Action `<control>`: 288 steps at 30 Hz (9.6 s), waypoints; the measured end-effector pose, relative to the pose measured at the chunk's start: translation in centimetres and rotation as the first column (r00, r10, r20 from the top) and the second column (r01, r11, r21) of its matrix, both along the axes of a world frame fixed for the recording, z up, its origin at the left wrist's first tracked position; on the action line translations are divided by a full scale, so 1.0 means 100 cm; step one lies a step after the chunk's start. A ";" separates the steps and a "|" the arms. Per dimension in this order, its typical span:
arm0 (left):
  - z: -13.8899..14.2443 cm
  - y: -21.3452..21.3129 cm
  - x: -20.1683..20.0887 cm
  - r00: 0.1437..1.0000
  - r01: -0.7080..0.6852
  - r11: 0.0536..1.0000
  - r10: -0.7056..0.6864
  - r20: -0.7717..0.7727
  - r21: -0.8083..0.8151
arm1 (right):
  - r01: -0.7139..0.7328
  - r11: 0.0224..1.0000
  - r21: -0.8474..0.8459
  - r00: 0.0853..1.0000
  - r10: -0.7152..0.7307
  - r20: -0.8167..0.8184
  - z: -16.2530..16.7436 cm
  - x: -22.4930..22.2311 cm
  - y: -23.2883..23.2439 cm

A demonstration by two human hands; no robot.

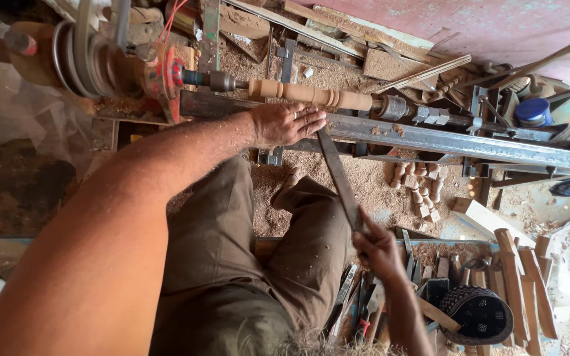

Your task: The person shapes a cylindrical wooden blank mounted on a lathe using a chisel and a file. They create decorative grooves and contours along the length of the wood, producing wood shavings.

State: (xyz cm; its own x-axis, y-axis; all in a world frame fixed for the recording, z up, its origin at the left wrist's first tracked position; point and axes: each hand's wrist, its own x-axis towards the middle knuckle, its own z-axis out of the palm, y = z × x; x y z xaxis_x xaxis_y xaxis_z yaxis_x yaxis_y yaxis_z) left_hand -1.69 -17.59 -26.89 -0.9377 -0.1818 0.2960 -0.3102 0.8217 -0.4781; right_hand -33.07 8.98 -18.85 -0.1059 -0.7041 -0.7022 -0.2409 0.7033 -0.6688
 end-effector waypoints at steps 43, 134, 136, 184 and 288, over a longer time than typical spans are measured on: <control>-0.009 0.000 0.006 0.999 -0.016 0.997 0.019 0.042 -0.073 | 0.192 0.978 -0.077 0.971 -0.178 0.161 0.000 0.070 0.029; 0.010 0.009 0.041 0.984 0.074 0.953 -0.118 0.135 0.293 | -0.031 0.999 -0.038 0.994 0.027 -0.104 0.009 0.070 0.036; 0.019 0.008 0.035 0.960 0.066 0.911 -0.169 0.224 0.408 | 0.140 0.984 -0.110 0.989 -0.145 -0.034 0.001 0.109 0.060; -0.012 -0.013 0.021 0.984 0.149 0.863 -0.177 0.013 0.483 | 0.401 0.870 -0.288 0.914 -0.360 0.184 -0.044 0.175 0.061; -0.010 -0.006 0.001 0.994 0.019 0.998 -0.012 -0.110 0.060 | 0.342 0.920 -0.193 0.926 -0.295 0.237 -0.022 0.136 0.047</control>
State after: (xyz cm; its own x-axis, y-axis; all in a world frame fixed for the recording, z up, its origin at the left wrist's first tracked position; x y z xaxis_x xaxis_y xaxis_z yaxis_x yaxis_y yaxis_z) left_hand -1.55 -18.22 -27.90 -0.9030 -0.1880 0.3863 -0.3448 0.8536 -0.3905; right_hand -19.43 13.66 -21.01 -0.2259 -0.7984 -0.5581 0.1253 0.5444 -0.8294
